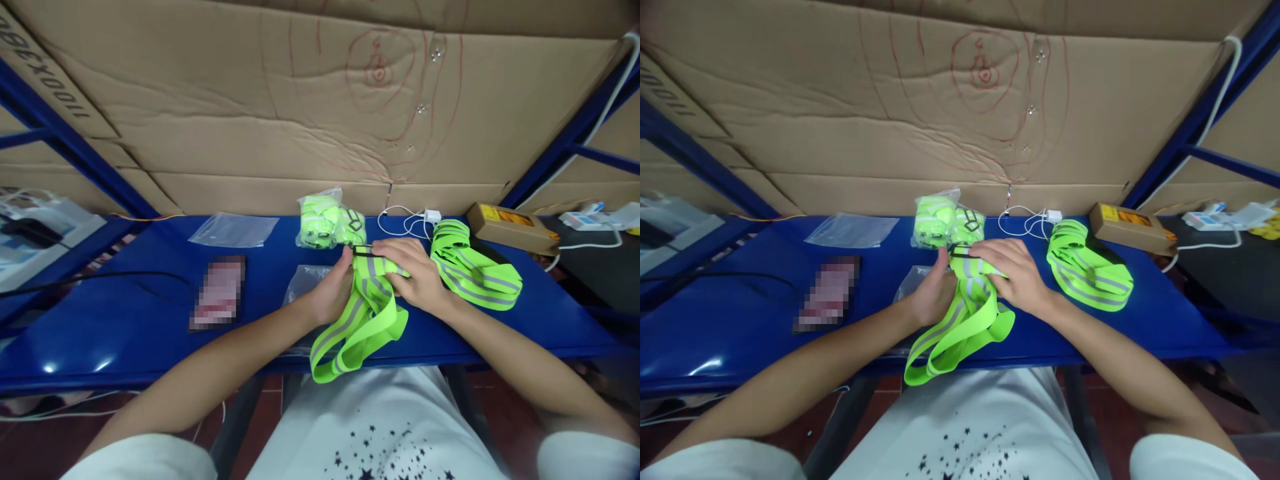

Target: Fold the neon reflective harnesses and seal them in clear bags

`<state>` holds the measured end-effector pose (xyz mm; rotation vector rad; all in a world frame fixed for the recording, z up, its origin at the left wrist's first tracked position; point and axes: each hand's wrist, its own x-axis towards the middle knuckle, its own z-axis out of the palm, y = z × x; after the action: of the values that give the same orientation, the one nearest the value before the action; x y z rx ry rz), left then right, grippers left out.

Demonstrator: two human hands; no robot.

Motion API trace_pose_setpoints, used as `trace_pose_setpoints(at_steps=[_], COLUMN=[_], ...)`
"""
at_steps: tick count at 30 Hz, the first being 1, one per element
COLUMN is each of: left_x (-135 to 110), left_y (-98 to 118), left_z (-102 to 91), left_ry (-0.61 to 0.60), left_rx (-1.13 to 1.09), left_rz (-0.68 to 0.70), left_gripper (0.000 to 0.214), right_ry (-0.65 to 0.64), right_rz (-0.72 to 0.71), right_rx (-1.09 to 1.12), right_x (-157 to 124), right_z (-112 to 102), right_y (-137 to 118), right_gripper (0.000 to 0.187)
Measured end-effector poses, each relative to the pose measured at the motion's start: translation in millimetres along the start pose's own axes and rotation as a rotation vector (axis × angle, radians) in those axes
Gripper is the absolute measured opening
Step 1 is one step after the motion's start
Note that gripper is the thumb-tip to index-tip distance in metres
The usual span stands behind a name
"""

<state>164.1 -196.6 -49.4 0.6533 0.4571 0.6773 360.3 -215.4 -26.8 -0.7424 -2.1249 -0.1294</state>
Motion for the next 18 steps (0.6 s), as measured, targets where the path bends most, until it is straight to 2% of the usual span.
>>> trace_pose_setpoints(at_steps=[5, 9, 14, 18], left_x=[-3.2, -3.2, -2.3, -1.8], left_y=[2.7, 4.5, 7.6, 7.2], left_z=[6.1, 7.6, 5.7, 0.3], left_ry=[-0.115, -0.127, -0.022, 0.037], left_rx=[0.001, -0.015, -0.048, -0.033], left_rz=[0.023, -0.01, -0.03, -0.015], left_gripper=[0.058, 0.062, 0.044, 0.034], right_ry=[0.01, -0.004, -0.024, -0.071], right_rz=[0.012, 0.026, 0.06, 0.076], right_rx=[0.029, 0.042, 0.047, 0.108], right_x=[-2.6, -4.0, -5.7, -9.0], right_z=[2.6, 5.5, 7.6, 8.2], right_y=[2.1, 5.7, 8.0, 8.7], right_gripper=[0.04, 0.042, 0.045, 0.056])
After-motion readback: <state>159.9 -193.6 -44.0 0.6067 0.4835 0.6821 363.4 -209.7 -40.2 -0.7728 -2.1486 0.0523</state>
